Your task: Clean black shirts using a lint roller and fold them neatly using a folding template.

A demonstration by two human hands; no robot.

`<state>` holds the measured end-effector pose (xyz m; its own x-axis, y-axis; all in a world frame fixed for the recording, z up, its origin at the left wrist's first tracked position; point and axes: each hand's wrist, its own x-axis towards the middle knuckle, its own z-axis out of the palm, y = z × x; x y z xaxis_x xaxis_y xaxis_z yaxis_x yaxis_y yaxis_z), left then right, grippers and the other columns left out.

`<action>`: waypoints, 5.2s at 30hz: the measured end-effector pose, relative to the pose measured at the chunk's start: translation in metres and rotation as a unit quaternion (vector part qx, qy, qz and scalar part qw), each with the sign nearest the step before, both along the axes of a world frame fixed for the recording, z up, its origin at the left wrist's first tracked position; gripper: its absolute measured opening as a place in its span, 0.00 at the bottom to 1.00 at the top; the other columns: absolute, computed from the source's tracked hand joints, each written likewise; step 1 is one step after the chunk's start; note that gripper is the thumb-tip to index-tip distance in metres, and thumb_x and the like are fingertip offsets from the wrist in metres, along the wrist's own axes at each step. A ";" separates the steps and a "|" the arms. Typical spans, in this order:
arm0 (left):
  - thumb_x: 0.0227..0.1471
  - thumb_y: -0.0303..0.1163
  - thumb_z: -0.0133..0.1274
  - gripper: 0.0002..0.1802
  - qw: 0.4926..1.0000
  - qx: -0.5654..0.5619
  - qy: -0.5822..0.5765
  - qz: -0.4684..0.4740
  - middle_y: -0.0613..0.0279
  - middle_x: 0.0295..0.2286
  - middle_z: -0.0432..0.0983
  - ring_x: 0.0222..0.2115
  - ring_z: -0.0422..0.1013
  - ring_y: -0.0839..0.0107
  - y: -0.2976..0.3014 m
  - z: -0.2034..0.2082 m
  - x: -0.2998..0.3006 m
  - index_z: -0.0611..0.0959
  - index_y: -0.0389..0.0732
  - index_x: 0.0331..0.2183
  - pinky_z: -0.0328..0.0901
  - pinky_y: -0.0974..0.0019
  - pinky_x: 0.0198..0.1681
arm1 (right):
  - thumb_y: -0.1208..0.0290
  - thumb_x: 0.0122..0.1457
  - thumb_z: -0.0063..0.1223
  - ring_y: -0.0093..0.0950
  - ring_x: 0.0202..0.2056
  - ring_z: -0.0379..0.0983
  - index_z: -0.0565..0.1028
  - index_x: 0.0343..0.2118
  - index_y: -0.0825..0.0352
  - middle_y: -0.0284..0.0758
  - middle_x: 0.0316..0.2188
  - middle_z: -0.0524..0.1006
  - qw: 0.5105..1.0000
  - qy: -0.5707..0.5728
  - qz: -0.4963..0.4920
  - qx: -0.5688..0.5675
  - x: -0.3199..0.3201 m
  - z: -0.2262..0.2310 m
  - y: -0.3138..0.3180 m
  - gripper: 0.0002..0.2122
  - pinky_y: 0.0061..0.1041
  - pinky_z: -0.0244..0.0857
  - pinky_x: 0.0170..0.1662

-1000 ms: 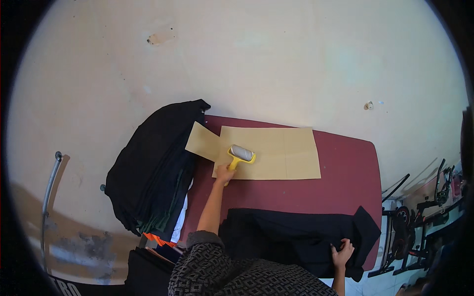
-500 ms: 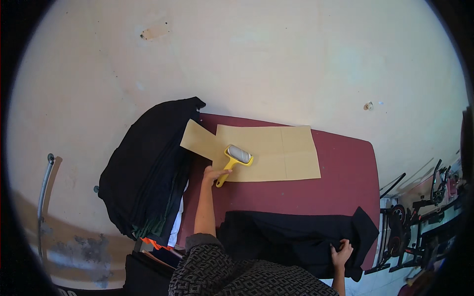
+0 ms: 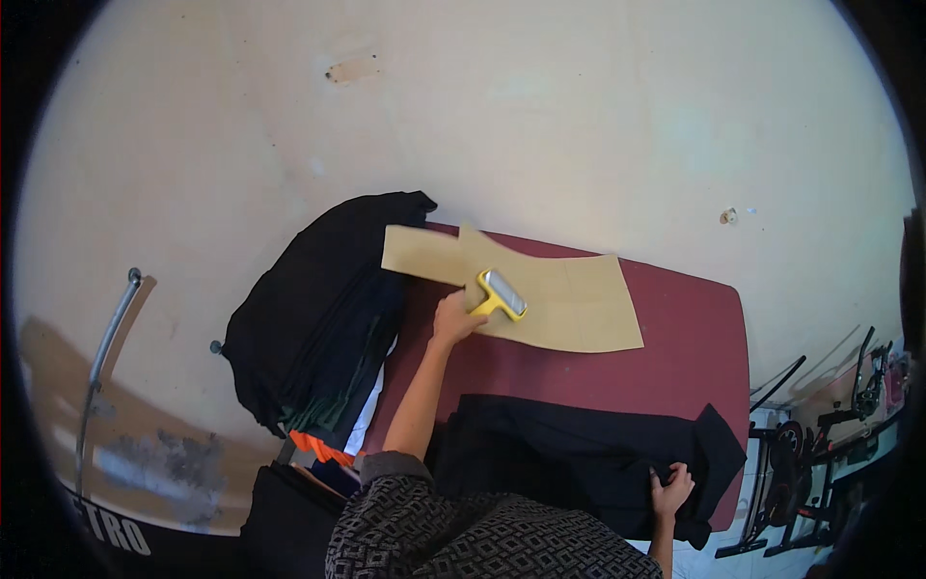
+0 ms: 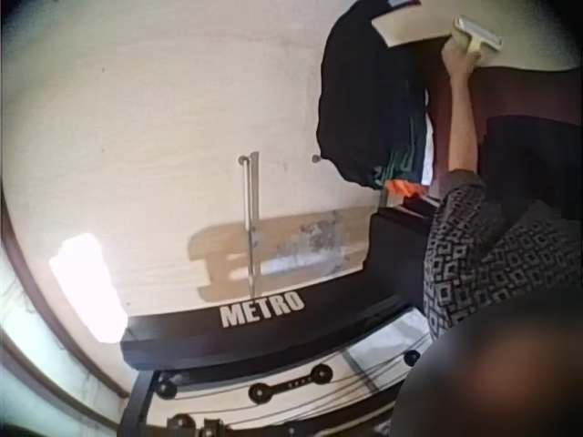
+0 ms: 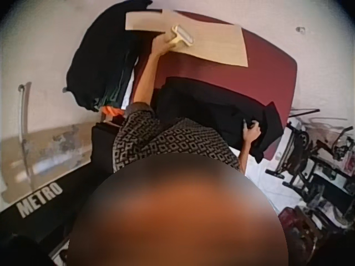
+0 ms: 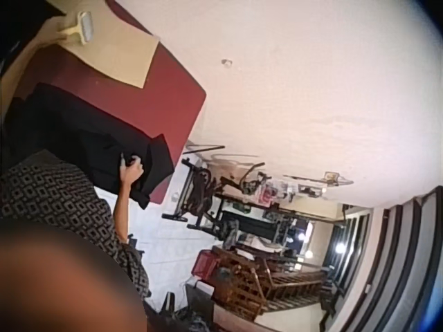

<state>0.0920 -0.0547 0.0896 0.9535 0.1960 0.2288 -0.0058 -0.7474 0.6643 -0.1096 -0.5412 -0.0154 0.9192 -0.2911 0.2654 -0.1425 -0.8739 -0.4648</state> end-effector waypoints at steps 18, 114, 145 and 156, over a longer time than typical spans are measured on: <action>0.33 0.34 0.64 0.21 0.909 -0.137 -0.257 0.299 0.59 0.25 0.74 0.24 0.70 0.73 0.175 0.205 -0.149 0.77 0.32 0.30 0.65 0.70 0.28 | 0.61 0.38 0.61 0.31 0.23 0.59 0.66 0.27 0.64 0.32 0.16 0.60 0.999 -0.041 0.008 0.006 0.001 -0.008 -0.003 0.18 0.28 0.51 0.31; 0.48 0.32 0.50 0.16 0.733 -0.284 -0.038 -0.616 0.56 0.14 0.68 0.14 0.67 0.66 -0.367 0.207 -0.239 0.65 0.33 0.36 0.61 0.69 0.15 | 0.75 0.39 0.47 0.22 0.24 0.61 0.65 0.18 0.67 0.32 0.16 0.66 0.899 -0.295 0.287 -0.150 0.249 0.531 -0.242 0.04 0.22 0.58 0.30; 0.47 0.54 0.45 0.37 0.886 -0.381 0.215 -0.153 0.55 0.51 0.54 0.49 0.55 0.61 0.033 -0.092 -0.330 0.57 0.49 0.55 0.53 0.50 0.49 | 0.68 0.43 0.56 0.40 0.40 0.62 0.68 0.35 0.67 0.43 0.37 0.65 0.982 -0.008 -0.187 0.008 0.038 0.044 0.019 0.15 0.37 0.58 0.41; 0.41 0.47 0.52 0.29 0.645 -0.361 0.649 0.179 0.56 0.47 0.60 0.48 0.56 0.56 0.007 -0.041 -0.301 0.68 0.50 0.47 0.58 0.44 0.40 | 0.49 0.43 0.55 0.35 0.24 0.71 0.72 0.31 0.72 0.40 0.21 0.74 0.938 0.281 -0.155 0.133 -0.076 -0.005 -0.115 0.25 0.32 0.63 0.25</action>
<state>-0.2092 -0.0474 0.0489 0.1143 0.0653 -0.9913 0.9929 -0.0394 0.1119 -0.1852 -0.6565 -0.0202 0.7527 -0.5542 -0.3555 -0.6580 -0.6139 -0.4361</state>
